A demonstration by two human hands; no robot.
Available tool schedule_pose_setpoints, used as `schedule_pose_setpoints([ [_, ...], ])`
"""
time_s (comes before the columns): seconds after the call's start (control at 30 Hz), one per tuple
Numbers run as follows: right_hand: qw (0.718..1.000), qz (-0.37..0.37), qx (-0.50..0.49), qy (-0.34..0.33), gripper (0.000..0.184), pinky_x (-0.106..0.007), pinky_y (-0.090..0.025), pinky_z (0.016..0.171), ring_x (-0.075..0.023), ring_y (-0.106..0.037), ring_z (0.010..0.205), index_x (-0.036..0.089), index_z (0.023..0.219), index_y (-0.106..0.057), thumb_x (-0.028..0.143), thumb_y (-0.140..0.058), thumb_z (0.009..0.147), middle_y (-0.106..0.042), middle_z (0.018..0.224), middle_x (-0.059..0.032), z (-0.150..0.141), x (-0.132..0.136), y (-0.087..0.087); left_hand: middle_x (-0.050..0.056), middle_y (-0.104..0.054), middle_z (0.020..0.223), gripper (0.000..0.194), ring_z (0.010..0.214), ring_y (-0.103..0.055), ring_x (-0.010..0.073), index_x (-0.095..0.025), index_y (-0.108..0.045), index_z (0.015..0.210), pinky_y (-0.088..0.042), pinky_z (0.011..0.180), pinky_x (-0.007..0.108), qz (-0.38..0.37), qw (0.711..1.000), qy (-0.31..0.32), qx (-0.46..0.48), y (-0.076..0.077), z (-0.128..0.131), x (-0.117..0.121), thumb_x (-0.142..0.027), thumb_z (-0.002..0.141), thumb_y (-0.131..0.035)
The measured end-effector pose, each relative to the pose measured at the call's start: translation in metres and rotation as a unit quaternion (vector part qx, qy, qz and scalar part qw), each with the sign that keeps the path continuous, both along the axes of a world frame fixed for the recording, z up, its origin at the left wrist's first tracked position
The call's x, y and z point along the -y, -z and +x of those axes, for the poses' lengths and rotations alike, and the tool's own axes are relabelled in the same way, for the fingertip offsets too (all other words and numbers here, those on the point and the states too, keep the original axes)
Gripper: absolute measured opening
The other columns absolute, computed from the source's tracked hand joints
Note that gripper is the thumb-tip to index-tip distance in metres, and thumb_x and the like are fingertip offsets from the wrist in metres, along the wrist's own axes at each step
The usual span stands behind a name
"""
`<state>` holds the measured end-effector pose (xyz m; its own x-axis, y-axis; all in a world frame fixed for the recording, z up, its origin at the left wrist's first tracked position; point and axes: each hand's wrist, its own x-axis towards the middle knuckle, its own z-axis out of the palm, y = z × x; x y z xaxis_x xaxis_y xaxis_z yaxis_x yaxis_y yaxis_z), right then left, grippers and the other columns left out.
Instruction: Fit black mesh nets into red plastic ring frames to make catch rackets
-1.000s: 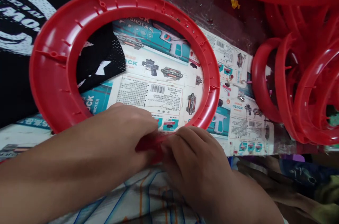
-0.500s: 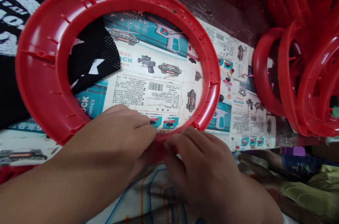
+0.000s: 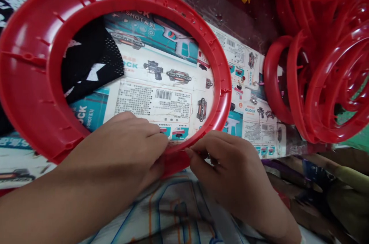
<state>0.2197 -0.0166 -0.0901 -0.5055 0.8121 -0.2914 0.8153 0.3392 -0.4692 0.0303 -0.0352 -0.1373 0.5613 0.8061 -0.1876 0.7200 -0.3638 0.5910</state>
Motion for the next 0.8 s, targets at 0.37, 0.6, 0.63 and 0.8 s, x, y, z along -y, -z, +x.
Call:
schedule_pose_setpoints([
  [0.37,0.996,0.049,0.078,-0.021,0.025,-0.026,-0.027,0.053,-0.0093,-0.046,0.052,0.016,0.06,-0.058,0.017,-0.053,0.085,-0.056,0.057,0.0019,0.0,0.001,-0.004,0.0,-0.06,0.064,0.014,0.06,-0.054,0.0211,-0.023,-0.055,0.066,-0.033,0.059,0.036,0.076,0.996,0.033,0.042,0.013,-0.008,0.005,-0.02,0.079,-0.051],
  [0.6,0.992,0.087,0.089,-0.039,0.025,-0.028,-0.022,0.051,-0.0099,-0.043,0.049,0.017,0.056,-0.056,0.013,-0.053,0.081,-0.052,0.052,0.0025,-0.001,0.007,0.006,0.002,-0.061,0.075,0.019,0.069,-0.054,0.0235,-0.023,-0.057,0.074,-0.039,0.069,0.043,0.024,0.999,-0.022,0.03,0.01,-0.005,0.017,-0.02,0.085,-0.041],
  [0.63,0.992,0.088,0.086,-0.032,0.025,-0.028,-0.023,0.051,-0.0099,-0.042,0.049,0.017,0.056,-0.056,0.014,-0.053,0.081,-0.052,0.052,0.0026,-0.001,0.008,0.007,0.003,-0.061,0.076,0.019,0.071,-0.054,0.0236,-0.023,-0.056,0.075,-0.04,0.07,0.043,0.022,0.999,-0.025,0.03,0.009,-0.006,0.018,-0.02,0.085,-0.04],
  [0.8,0.991,0.089,0.094,-0.029,0.024,-0.028,-0.023,0.051,-0.0102,-0.043,0.048,0.017,0.057,-0.056,0.014,-0.054,0.081,-0.052,0.053,0.0025,-0.002,0.01,0.008,0.005,-0.065,0.096,0.017,0.087,-0.059,0.0252,-0.024,-0.058,0.089,-0.044,0.067,0.037,0.052,0.997,-0.033,0.054,0.008,-0.015,0.022,-0.023,0.086,-0.041],
])
